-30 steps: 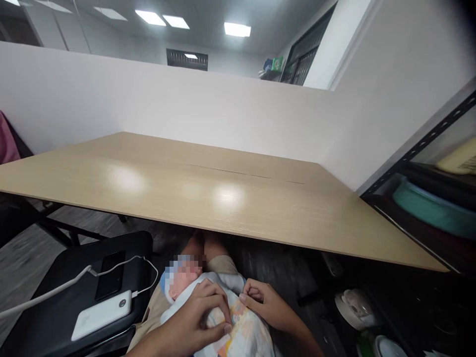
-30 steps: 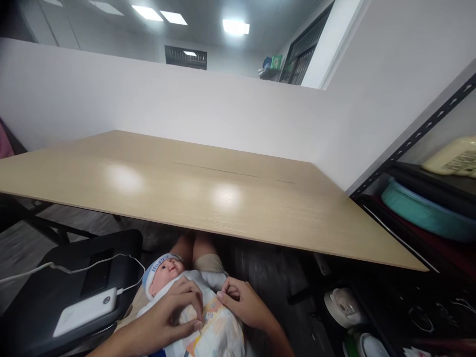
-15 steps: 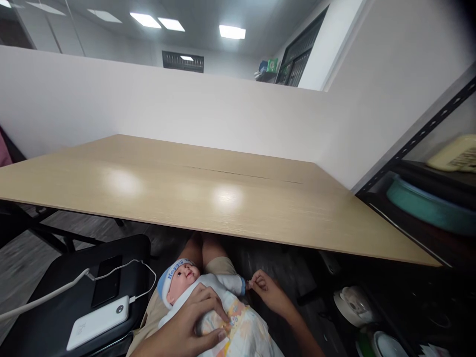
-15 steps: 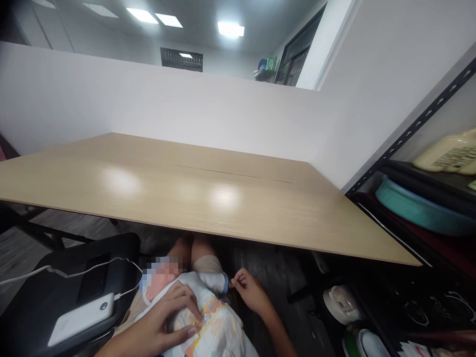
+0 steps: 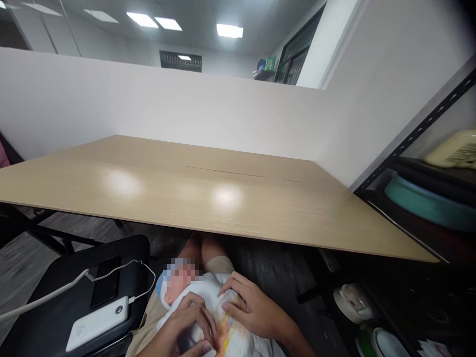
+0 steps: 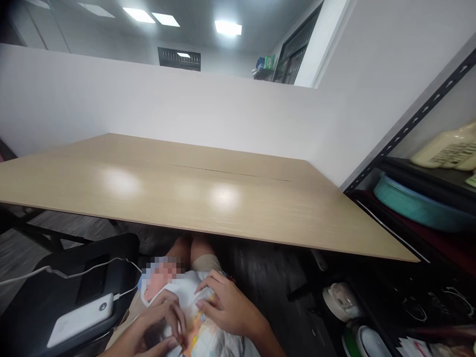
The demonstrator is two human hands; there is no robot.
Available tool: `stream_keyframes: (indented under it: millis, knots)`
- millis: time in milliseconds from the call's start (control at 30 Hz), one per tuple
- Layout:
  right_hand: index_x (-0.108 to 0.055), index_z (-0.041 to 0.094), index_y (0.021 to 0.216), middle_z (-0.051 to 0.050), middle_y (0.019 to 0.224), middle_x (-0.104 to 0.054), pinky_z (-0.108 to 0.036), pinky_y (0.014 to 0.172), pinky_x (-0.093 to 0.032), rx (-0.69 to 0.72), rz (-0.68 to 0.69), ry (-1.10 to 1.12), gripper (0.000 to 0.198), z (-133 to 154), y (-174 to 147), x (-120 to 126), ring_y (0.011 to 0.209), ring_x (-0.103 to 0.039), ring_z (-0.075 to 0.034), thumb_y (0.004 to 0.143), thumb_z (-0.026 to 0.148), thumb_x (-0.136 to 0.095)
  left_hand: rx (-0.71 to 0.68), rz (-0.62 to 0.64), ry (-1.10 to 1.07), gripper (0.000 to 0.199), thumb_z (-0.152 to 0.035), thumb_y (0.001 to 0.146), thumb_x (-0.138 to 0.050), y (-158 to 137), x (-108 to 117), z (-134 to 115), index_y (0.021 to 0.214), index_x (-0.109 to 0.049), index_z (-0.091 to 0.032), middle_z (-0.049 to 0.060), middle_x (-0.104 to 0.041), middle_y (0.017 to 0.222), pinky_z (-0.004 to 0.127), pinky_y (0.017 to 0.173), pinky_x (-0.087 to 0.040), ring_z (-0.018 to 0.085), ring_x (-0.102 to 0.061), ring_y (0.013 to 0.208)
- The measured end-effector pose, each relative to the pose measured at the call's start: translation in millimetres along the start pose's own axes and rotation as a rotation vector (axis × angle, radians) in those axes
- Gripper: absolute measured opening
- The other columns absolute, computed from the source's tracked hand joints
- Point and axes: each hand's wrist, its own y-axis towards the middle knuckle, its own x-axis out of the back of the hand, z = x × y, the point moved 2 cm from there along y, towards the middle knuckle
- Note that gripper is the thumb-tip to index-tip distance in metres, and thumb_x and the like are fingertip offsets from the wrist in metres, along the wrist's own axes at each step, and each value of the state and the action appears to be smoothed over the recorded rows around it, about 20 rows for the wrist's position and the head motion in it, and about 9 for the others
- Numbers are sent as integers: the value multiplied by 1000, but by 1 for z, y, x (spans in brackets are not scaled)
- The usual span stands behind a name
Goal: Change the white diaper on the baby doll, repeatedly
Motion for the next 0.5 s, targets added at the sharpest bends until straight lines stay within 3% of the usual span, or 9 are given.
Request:
stream_keyframes:
  millis: [133, 267, 333, 400, 500]
  knots:
    - [-70, 24, 115, -5, 119, -70, -37, 105, -49, 4, -38, 9, 19, -2, 1, -8, 115, -65, -24, 101, 37, -68, 152, 26, -100, 37, -64, 101, -69, -32, 5, 23, 95, -77, -28, 6, -73, 93, 36, 99, -52, 26, -66, 103]
    - [-67, 23, 105, -4, 107, -71, -38, 100, -47, -50, -67, -11, 20, -1, 3, -17, 104, -64, -24, 102, 43, -64, 246, 79, -132, 61, -83, 99, -54, -35, 1, 34, 88, -76, -26, 3, -61, 77, 32, 82, -55, 21, -62, 80]
    - [-64, 23, 93, -2, 96, -68, -38, 97, -46, -50, -62, -18, 25, 0, 0, -16, 96, -63, -23, 103, 46, -61, 272, 151, -115, 67, -87, 96, -53, -24, -3, 22, 86, -73, -24, 1, -54, 69, 30, 79, -53, 18, -56, 72]
    - [-60, 23, 84, -1, 87, -64, -38, 93, -44, -57, -36, -13, 36, -1, -11, -13, 91, -60, -23, 106, 52, -55, 289, 199, -61, 61, -82, 97, -58, -6, -4, 0, 94, -74, -23, 0, -58, 72, 29, 84, -52, 18, -55, 77]
    - [-59, 25, 76, -2, 79, -59, -37, 86, -44, -116, -13, 16, 56, -8, -42, -7, 86, -57, -24, 107, 69, -43, 256, 180, 60, 43, -64, 107, -58, 34, -4, -31, 116, -73, -25, 3, -74, 106, 32, 98, -50, 21, -64, 103]
